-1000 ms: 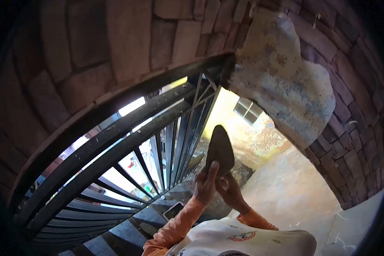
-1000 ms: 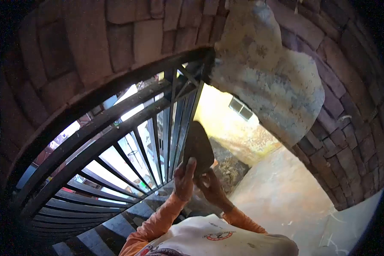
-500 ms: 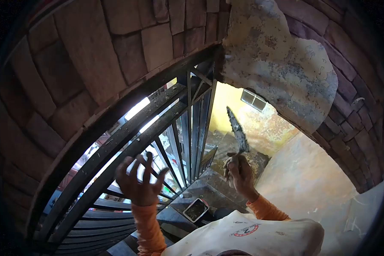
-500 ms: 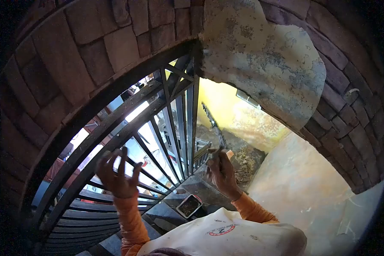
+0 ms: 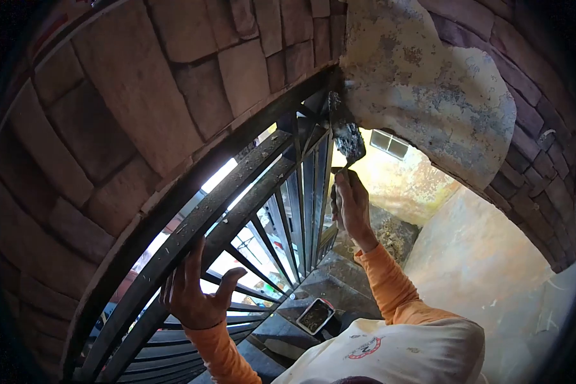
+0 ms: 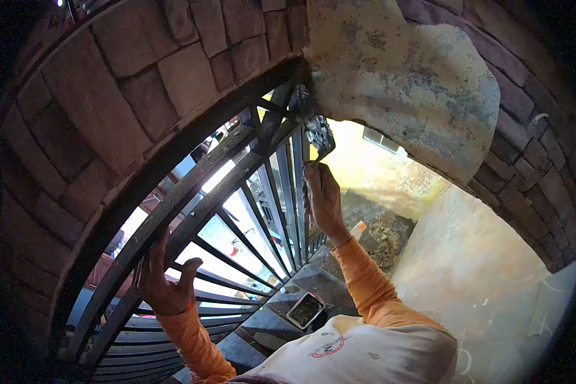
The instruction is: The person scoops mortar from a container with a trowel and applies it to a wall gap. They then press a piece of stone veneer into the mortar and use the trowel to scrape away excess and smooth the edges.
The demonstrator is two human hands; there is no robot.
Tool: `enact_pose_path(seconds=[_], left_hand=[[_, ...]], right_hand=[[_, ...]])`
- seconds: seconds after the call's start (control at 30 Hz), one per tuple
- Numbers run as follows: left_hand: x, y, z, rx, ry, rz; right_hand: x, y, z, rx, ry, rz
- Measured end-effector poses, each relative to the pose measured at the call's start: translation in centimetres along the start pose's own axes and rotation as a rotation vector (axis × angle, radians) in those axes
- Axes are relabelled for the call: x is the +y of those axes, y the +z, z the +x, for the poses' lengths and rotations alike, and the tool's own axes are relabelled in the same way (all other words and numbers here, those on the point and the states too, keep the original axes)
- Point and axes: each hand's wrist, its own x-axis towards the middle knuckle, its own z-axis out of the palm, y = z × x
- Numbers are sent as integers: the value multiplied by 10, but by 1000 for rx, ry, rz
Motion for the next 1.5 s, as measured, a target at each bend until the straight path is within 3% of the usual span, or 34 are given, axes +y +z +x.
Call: enact_pose_path(seconds=[0.2,0.63,0.97,1.5], left_hand=[[-1,3,2,7,31,11],[1,5,-4,1,-11,52],[-2,3,-5,-35,-9,46],[1,1,-3,-21,-38,23]], right_hand=[[-17,9,0,30,96,99],[14,-2,8,49,54,151],[-11,20,12,143,45,196],[-30,18,35,81,-30,251]])
